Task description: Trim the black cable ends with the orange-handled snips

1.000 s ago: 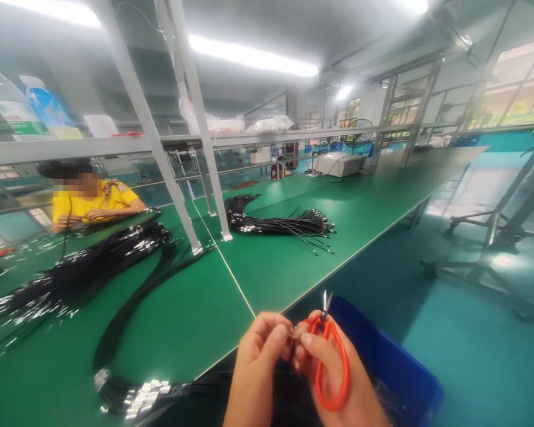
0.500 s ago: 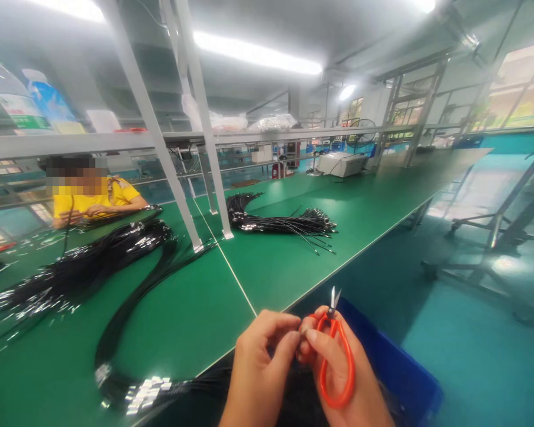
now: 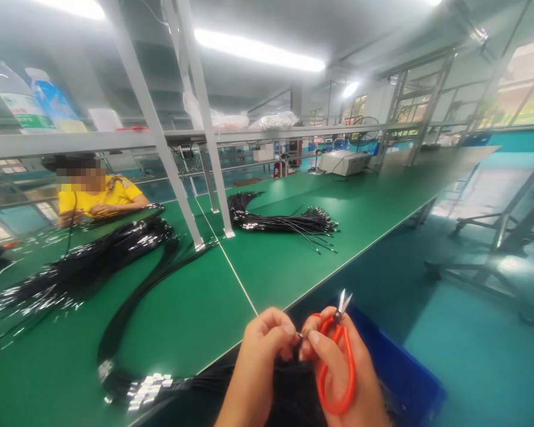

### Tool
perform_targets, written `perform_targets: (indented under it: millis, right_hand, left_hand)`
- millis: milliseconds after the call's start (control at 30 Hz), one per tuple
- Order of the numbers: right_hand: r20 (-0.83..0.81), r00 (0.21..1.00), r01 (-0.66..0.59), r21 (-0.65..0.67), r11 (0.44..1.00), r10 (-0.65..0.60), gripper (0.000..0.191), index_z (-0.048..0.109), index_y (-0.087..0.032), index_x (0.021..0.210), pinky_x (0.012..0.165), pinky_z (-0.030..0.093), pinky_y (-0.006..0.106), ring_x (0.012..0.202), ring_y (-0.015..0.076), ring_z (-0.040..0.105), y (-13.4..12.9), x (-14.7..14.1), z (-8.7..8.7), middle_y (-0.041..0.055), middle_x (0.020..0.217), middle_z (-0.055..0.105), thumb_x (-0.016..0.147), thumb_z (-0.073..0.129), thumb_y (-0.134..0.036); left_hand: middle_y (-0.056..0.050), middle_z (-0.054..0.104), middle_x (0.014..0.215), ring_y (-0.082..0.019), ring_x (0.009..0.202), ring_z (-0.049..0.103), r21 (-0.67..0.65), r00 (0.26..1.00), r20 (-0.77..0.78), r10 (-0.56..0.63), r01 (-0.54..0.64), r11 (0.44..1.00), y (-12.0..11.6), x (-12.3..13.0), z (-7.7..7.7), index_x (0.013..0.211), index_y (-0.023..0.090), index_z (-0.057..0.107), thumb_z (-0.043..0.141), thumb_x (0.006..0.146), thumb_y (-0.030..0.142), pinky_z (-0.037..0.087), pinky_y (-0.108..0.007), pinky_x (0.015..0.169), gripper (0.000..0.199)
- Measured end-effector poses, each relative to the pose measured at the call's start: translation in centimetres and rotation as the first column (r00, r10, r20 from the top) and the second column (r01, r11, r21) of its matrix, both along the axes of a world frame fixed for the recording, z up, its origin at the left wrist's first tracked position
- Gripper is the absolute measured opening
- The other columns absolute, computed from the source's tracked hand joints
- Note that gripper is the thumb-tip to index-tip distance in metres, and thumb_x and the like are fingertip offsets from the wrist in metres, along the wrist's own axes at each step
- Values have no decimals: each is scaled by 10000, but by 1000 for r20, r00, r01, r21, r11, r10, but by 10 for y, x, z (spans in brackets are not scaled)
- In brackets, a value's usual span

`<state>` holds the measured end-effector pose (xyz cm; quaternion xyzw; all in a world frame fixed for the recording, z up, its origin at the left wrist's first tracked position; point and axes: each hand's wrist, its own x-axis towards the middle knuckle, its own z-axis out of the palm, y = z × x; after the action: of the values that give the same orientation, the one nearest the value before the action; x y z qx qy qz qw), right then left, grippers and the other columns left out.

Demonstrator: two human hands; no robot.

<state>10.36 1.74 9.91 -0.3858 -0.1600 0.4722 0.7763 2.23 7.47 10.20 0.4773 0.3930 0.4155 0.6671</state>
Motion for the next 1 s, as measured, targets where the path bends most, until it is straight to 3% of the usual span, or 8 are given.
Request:
perform_targets:
  millis: [100, 200, 267, 400, 567, 800, 900, 1000]
  right_hand:
    - [-74, 996, -39, 24, 999, 41, 193, 591, -225, 817, 621, 472, 226, 613, 114, 540, 3, 5, -1, -36, 715, 630, 685, 725, -181]
    - [-88, 993, -73, 53, 996, 77, 171, 594, -211, 777, 595, 466, 242, 621, 132, 533, 5, 8, 0, -30, 685, 611, 669, 726, -195]
    - [-75, 994, -76, 48, 996, 79, 159, 587, -201, 737, 577, 456, 242, 613, 134, 519, 5, 9, 0, -30, 657, 593, 660, 725, -200]
    - [-38, 995, -92, 31, 995, 93, 165, 572, -198, 749, 553, 437, 230, 559, 112, 476, 5, 8, 1, -45, 635, 576, 672, 718, -186]
    - [81, 997, 12, 8, 1000, -13, 279, 553, -222, 894, 579, 444, 210, 578, 94, 503, 6, 7, 6, -25, 781, 668, 680, 726, -178]
    - [171, 984, 55, -20, 998, -51, 265, 527, -234, 868, 532, 447, 212, 537, 101, 519, 9, 2, 3, -47, 684, 639, 670, 689, -165]
    - [313, 938, 172, -54, 984, -146, 251, 535, -244, 859, 503, 440, 225, 528, 118, 535, 7, 4, -5, -44, 671, 631, 666, 676, -166]
    - [458, 856, 263, 8, 965, -237, 188, 559, -250, 853, 618, 498, 263, 665, 159, 615, 5, 8, -9, -13, 751, 658, 698, 656, -206]
  left_hand:
    - [15, 611, 596, -119, 513, 526, 108, 999, -15, 42, -40, 993, -3, -5, -2, 682, 177, 606, 649, 618, 262, 412, -219, 512, 115]
    - [-14, 667, 750, -169, 688, 608, 259, 988, -146, -50, 87, 962, -9, -11, 2, 805, 186, 644, 641, 692, 226, 465, -250, 644, 120]
    - [-20, 673, 749, -177, 706, 609, 301, 970, -223, -102, 168, 939, -10, -12, 4, 776, 182, 639, 618, 723, 196, 462, -255, 665, 59]
    - [-1, 642, 648, -165, 641, 588, 289, 975, -203, -92, 149, 946, -8, -11, 1, 676, 179, 590, 614, 731, 206, 448, -245, 627, 66]
    - [-12, 647, 677, -160, 665, 566, 215, 985, -85, -147, 162, 963, -6, -13, -4, 676, 162, 615, 658, 718, 273, 436, -241, 641, 127]
    - [5, 616, 618, -108, 557, 480, 137, 992, -31, -122, 125, 983, -5, -15, -6, 657, 149, 603, 712, 667, 303, 360, -188, 516, 189]
    - [20, 590, 606, -100, 544, 469, 148, 998, -47, -42, 49, 988, -5, -15, -8, 669, 153, 596, 706, 676, 285, 360, -185, 513, 172]
    - [30, 569, 613, -104, 559, 475, 209, 993, -119, -13, 38, 977, -6, -17, -10, 687, 157, 595, 675, 715, 259, 374, -191, 535, 132]
